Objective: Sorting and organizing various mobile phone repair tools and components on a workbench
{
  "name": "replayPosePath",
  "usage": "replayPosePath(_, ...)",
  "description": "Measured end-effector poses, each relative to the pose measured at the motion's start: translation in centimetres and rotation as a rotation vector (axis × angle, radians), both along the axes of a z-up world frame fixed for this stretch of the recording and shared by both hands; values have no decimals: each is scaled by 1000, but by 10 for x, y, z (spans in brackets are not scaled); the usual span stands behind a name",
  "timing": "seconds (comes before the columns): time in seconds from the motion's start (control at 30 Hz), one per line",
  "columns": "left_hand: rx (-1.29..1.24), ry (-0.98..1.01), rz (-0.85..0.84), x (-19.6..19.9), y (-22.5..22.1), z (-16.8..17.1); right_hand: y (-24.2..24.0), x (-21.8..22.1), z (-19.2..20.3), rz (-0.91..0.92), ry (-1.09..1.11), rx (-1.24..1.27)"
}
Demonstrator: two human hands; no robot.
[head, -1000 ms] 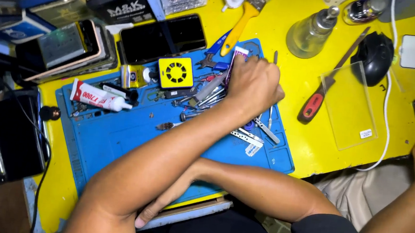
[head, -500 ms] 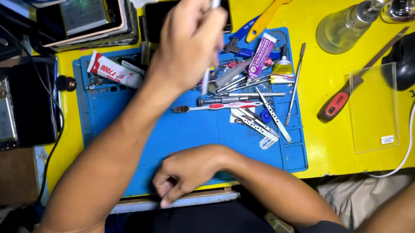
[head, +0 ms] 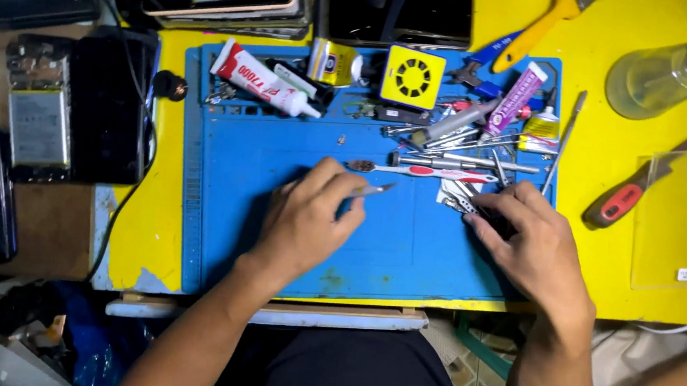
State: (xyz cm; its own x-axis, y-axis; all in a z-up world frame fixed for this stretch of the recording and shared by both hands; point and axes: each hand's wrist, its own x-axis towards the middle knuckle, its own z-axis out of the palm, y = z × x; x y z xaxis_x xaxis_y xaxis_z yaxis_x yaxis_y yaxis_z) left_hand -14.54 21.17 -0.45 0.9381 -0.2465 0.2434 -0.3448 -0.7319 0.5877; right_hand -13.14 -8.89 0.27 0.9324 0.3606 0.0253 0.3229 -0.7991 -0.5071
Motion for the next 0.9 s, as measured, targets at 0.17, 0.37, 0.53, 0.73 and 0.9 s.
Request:
replayPosePath(0.17, 124, -129, -47, 14, -16, -15, 5, 0, -3, 126, -107, -25)
replayPosePath(0.37, 229, -209, -30, 27, -21, -21, 7, 1, 2, 200, -43, 25)
replayPosePath(0.53, 253, -190, 1, 31, -17, -27, 11, 10, 10, 229, 3, 134)
replayPosePath(0.73, 272, -257, -120, 25, 6, -21, 8, 30, 17, 207, -91, 154)
replayPosePath(0.9, 68, -225, -128, 9, 35, -12, 9, 49, 12, 136, -180, 71)
